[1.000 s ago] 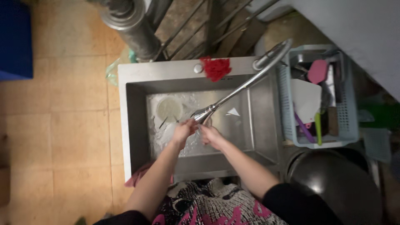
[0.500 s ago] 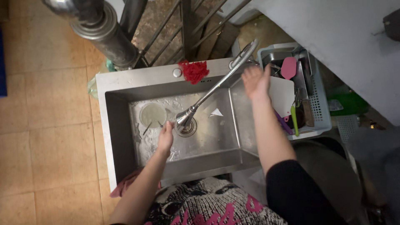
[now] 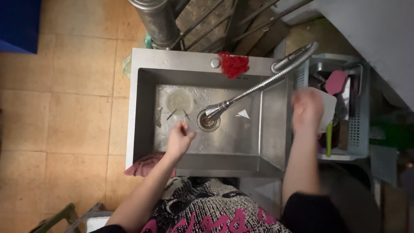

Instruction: The person opens a bag of white chocolate shavings and pours some into a small bowl on the table. They then pick up a ball of red dough, wrap it in plastic wrap, and walk to the sink to rinse their hands.

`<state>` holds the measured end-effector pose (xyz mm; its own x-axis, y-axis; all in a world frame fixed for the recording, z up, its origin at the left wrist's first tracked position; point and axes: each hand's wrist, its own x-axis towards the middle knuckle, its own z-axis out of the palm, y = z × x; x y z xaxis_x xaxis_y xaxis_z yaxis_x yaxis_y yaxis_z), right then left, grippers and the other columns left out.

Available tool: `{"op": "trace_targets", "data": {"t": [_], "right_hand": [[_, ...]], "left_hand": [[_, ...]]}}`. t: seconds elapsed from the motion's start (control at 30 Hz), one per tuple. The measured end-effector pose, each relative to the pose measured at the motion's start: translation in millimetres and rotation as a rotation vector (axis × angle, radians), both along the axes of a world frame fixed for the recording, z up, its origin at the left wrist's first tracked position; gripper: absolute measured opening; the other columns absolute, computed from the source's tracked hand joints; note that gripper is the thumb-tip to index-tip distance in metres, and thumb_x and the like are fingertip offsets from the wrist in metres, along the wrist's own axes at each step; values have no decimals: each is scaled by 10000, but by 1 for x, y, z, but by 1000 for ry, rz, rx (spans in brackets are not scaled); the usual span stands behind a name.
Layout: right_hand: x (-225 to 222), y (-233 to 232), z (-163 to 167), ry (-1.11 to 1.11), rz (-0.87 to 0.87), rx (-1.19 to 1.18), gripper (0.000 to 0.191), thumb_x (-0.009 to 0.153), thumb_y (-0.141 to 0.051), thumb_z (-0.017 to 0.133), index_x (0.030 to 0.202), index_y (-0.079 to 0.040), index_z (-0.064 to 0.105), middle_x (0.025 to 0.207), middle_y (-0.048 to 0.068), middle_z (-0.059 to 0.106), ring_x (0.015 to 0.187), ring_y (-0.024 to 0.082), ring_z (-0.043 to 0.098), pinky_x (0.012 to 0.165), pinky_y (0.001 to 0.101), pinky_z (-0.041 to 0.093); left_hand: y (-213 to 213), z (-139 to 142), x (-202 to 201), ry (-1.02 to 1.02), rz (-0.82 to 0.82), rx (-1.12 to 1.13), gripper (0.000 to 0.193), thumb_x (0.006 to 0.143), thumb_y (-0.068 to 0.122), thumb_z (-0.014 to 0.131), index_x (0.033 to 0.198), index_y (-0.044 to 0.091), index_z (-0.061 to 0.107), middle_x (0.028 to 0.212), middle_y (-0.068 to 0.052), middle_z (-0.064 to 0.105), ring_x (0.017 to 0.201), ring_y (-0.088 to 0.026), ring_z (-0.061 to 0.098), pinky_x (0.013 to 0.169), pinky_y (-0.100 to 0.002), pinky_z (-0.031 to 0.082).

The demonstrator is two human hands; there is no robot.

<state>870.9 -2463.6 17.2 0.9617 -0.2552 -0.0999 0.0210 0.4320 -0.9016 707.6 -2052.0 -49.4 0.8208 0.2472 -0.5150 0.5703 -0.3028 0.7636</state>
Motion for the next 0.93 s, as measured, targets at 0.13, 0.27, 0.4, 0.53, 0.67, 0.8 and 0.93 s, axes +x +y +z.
{"op": "trace_targets", "data": {"t": [0.13, 0.27, 0.4, 0.53, 0.67, 0.8, 0.93], "right_hand": [[-118, 61, -40, 89, 14, -650, 130, 935, -7, 637, 952, -78, 530, 904, 37, 570, 798, 102, 530, 682, 262, 455], [-177, 99, -50, -273, 391, -1213, 610, 693, -37, 824, 1234, 15, 548, 1194, 251, 535, 1020, 224, 539, 819, 327, 499], [-199, 104, -53, 246, 442, -1102, 664, 736, -84, 853, 1328, -12, 561, 1295, 255, 533, 1050, 294, 558, 865, 383, 506], [-218, 116, -48, 288, 430, -1434, 722, 735, -154, 855, 1382, -56, 549, 1433, 239, 443, 1241, 324, 453, 1001, 425, 417], [-253, 163, -47, 58, 674, -1343, 781, 735, -224, 857, 1436, -101, 537, 1572, 223, 353, 1432, 355, 348, 1136, 467, 328], [-308, 217, -53, 8, 1061, -1080, 657, 854, -316, 791, 1453, -167, 564, 1666, 140, 357, 1531, 310, 351, 1233, 457, 290], [-355, 262, -12, 19, 1337, -1070, 653, 943, -334, 697, 1530, -192, 449, 1701, 127, 195, 1562, 310, 189, 1239, 462, 183]], "left_hand": [[14, -7, -13, -53, -242, 45, 337, 835, 156, 782, 1019, -78, 623, 993, -273, 691, 915, -378, 634, 861, -447, 551], [26, -2, -16, -660, -512, 439, 665, 633, 271, 920, 1190, -3, 680, 1115, -287, 661, 1021, -389, 633, 900, -438, 508], [45, 24, -33, -155, -522, 7, 450, 763, 232, 820, 1158, 81, 665, 1272, -188, 666, 1155, -317, 682, 1002, -385, 539], [83, 51, -48, -183, -502, 22, 408, 858, 182, 721, 1210, 22, 590, 1270, -265, 476, 1123, -357, 548, 952, -367, 513], [163, 69, -108, -348, -484, -119, 803, 792, 152, 786, 1519, 129, 447, 1604, -269, 257, 1414, -375, 429, 1026, -371, 503], [267, 51, -210, -62, -424, -268, 760, 851, 366, 741, 1521, 160, 447, 1625, -146, 431, 1450, -294, 498, 1133, -390, 436], [314, 2, -332, 136, -363, -190, 749, 912, 464, 625, 1590, 200, 445, 1671, -107, 283, 1532, -262, 249, 1219, -395, 217]]}}
